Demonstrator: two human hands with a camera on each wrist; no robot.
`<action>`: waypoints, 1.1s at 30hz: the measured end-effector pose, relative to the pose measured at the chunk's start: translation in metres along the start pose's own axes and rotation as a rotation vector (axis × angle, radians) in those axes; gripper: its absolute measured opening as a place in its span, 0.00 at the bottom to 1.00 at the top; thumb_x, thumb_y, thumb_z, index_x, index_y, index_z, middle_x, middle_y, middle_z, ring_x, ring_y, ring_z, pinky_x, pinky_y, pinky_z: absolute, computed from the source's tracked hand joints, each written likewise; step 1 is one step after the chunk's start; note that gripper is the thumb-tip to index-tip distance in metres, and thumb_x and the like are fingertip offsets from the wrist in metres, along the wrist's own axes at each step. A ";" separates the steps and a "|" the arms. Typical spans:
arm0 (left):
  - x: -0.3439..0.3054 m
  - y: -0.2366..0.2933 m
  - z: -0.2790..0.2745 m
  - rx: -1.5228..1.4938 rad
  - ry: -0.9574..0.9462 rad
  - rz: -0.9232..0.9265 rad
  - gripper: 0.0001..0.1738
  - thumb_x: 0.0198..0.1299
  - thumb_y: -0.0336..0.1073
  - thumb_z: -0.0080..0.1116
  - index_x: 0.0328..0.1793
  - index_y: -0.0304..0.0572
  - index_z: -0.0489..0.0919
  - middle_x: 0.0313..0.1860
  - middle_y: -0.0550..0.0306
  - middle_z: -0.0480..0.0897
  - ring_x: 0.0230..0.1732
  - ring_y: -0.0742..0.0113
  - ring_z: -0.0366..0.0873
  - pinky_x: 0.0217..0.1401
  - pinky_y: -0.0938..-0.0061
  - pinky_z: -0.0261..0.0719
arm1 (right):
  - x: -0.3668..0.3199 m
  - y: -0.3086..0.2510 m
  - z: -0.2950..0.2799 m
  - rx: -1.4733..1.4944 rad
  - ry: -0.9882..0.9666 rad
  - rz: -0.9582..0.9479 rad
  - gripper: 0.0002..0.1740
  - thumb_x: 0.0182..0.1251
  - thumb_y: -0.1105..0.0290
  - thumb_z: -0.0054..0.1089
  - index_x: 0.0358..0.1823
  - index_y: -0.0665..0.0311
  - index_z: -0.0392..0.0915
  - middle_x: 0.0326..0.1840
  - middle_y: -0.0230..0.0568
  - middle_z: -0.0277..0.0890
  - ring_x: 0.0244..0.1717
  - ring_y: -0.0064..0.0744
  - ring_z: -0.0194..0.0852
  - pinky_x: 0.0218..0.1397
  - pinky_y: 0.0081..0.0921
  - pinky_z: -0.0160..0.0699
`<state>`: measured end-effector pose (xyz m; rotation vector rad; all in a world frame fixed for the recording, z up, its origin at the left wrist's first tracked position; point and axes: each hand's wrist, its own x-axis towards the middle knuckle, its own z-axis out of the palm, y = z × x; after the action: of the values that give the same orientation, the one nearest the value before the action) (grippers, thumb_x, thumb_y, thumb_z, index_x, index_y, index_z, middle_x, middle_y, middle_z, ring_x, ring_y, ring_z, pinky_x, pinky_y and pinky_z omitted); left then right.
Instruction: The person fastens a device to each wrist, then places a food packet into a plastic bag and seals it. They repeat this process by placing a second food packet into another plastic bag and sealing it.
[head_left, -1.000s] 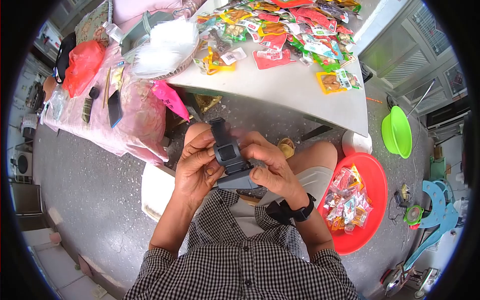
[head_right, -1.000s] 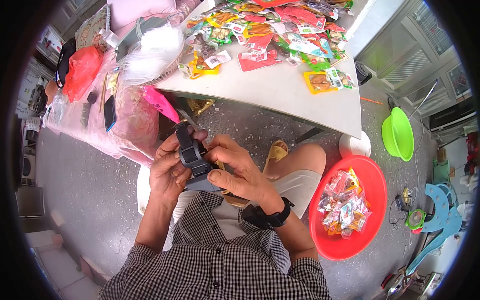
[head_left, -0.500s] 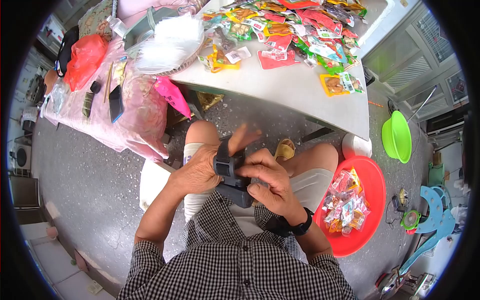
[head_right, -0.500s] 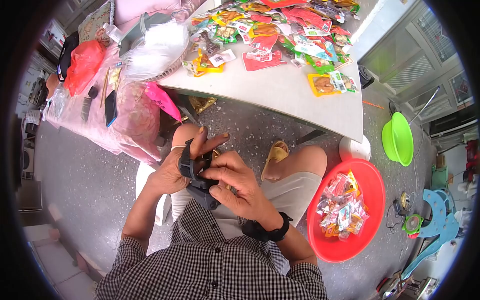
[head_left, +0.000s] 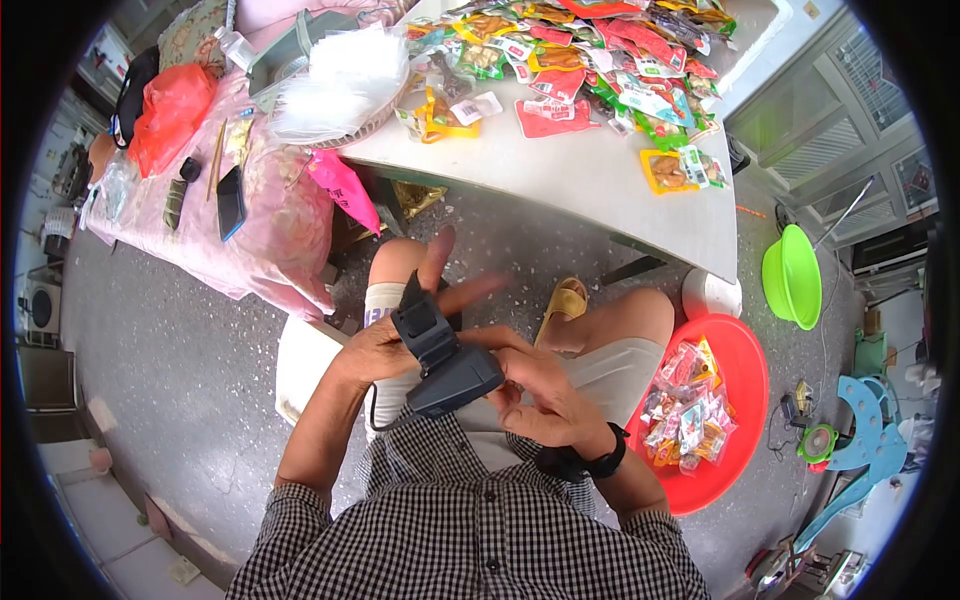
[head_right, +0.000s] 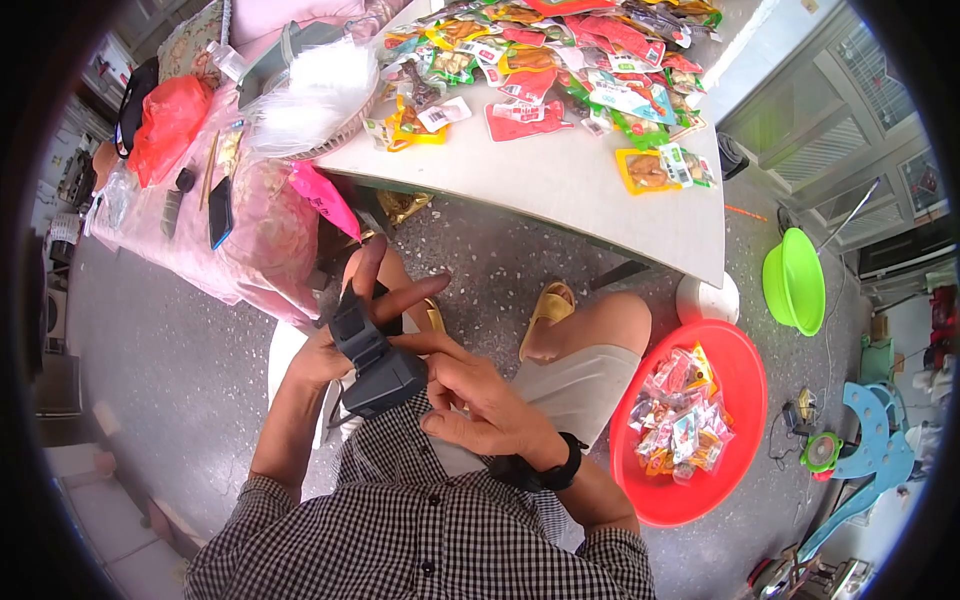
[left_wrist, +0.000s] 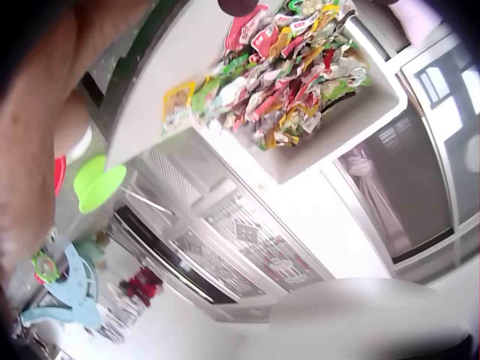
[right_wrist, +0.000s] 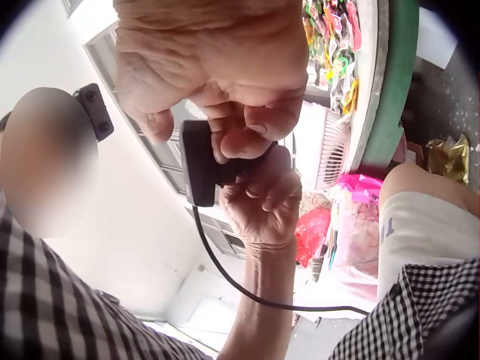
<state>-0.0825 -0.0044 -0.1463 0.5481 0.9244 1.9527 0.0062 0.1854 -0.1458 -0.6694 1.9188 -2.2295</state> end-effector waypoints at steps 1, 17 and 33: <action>0.000 -0.007 -0.004 0.027 -0.040 -0.012 0.66 0.46 0.48 0.70 0.76 0.68 0.25 0.75 0.41 0.48 0.72 0.46 0.56 0.70 0.60 0.60 | -0.002 0.008 0.001 0.056 0.042 0.006 0.16 0.55 0.66 0.58 0.41 0.68 0.69 0.51 0.42 0.69 0.28 0.21 0.66 0.28 0.17 0.63; -0.006 -0.052 0.003 0.005 0.339 0.037 0.42 0.55 0.32 0.61 0.75 0.50 0.53 0.65 0.42 0.68 0.63 0.51 0.70 0.61 0.67 0.72 | -0.009 0.016 -0.004 -0.530 -0.075 0.049 0.15 0.47 0.72 0.65 0.37 0.67 0.74 0.34 0.42 0.70 0.28 0.47 0.72 0.29 0.34 0.71; 0.023 -0.103 0.000 0.037 0.136 -0.061 0.60 0.46 0.76 0.51 0.77 0.68 0.33 0.78 0.58 0.33 0.77 0.57 0.37 0.69 0.60 0.52 | -0.029 0.022 0.030 -0.206 0.158 0.000 0.07 0.62 0.74 0.58 0.38 0.70 0.77 0.30 0.40 0.76 0.28 0.31 0.76 0.30 0.23 0.71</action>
<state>-0.0395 0.0500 -0.2263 0.4073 1.0518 1.9392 0.0404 0.1653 -0.1714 -0.5314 2.2463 -2.1636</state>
